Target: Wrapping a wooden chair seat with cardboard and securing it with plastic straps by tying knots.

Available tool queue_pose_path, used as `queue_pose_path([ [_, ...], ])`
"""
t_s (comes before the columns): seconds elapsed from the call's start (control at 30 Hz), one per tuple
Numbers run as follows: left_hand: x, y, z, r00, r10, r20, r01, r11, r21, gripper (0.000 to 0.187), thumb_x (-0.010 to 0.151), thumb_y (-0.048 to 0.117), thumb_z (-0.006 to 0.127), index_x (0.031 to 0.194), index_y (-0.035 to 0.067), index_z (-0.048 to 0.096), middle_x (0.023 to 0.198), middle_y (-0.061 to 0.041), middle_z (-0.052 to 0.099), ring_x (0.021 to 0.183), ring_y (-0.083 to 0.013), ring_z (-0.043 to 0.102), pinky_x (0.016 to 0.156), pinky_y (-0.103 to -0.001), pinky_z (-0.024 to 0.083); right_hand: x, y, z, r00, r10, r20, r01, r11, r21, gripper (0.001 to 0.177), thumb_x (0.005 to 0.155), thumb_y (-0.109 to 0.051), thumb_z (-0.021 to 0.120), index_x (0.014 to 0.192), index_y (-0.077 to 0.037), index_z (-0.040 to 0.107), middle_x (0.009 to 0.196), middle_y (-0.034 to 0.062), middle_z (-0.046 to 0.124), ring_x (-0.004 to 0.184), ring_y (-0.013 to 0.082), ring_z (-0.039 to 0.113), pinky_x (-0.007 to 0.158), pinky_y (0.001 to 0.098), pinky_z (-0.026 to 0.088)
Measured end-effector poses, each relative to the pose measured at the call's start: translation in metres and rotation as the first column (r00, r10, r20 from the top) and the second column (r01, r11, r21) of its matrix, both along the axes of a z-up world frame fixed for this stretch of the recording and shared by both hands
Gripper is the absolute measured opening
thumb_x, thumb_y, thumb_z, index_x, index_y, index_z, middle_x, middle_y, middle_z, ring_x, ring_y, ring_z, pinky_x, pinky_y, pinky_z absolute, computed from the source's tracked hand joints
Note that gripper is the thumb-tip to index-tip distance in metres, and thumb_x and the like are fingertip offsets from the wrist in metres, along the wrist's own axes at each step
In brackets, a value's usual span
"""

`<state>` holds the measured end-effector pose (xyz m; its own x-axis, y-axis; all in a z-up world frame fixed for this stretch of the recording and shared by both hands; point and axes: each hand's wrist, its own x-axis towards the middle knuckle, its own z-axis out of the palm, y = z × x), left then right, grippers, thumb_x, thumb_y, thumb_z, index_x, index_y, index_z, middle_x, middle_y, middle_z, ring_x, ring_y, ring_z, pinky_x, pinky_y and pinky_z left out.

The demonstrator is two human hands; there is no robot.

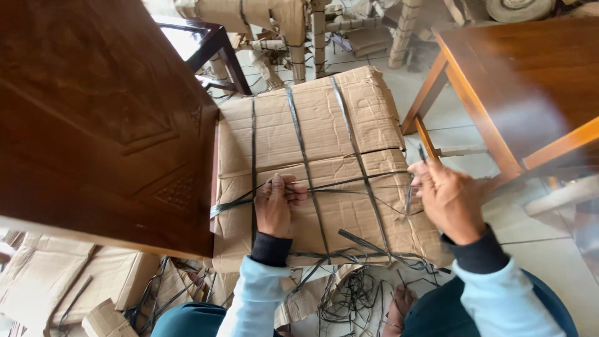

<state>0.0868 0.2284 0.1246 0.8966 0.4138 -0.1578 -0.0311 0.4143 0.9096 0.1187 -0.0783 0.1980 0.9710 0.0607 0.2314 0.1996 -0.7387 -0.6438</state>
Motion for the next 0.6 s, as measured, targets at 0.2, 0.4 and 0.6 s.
queue_pose_path([
  [0.2, 0.003, -0.01, 0.015, 0.995, -0.076, 0.065, 0.082, 0.992, -0.097, 0.036, 0.106, 0.032, 0.054, 0.101, -0.002, 0.066, 0.076, -0.015, 0.073, 0.057, -0.0176, 0.066, 0.054, -0.025, 0.051, 0.012, -0.035, 0.035, 0.998, 0.031, -0.052, -0.02, 0.98, 0.198, 0.029, 0.112, -0.011, 0.05, 0.095, 0.006, 0.066, 0.071, 0.0112, 0.069, 0.055, 0.0189, 0.062, 0.052, 0.0293, 0.051],
  [0.4, 0.024, -0.04, 0.017, 0.979, -0.196, 0.055, 0.202, 0.968, -0.151, 0.038, 0.106, 0.032, 0.053, 0.103, -0.004, 0.066, 0.081, -0.018, 0.074, 0.06, -0.0191, 0.066, 0.055, -0.027, 0.053, 0.007, -0.054, 0.021, 0.927, 0.004, 0.376, 0.174, 0.881, -0.44, 0.004, 0.1, -0.007, 0.065, 0.099, -0.005, 0.068, 0.091, 0.0073, 0.073, 0.064, 0.0293, 0.062, 0.06, 0.0395, 0.047],
  [0.6, 0.064, -0.097, 0.018, 0.932, -0.362, -0.011, 0.362, 0.932, -0.004, 0.049, 0.108, 0.041, 0.045, 0.101, -0.001, 0.07, 0.084, -0.019, 0.078, 0.064, -0.0179, 0.076, 0.054, -0.027, 0.062, 0.015, -0.048, 0.006, 0.959, -0.089, -0.269, 0.242, 0.752, 0.613, 0.044, 0.116, -0.033, 0.038, 0.094, -0.005, 0.062, 0.062, 0.014, 0.068, 0.053, 0.0228, 0.071, 0.045, 0.0342, 0.059],
])
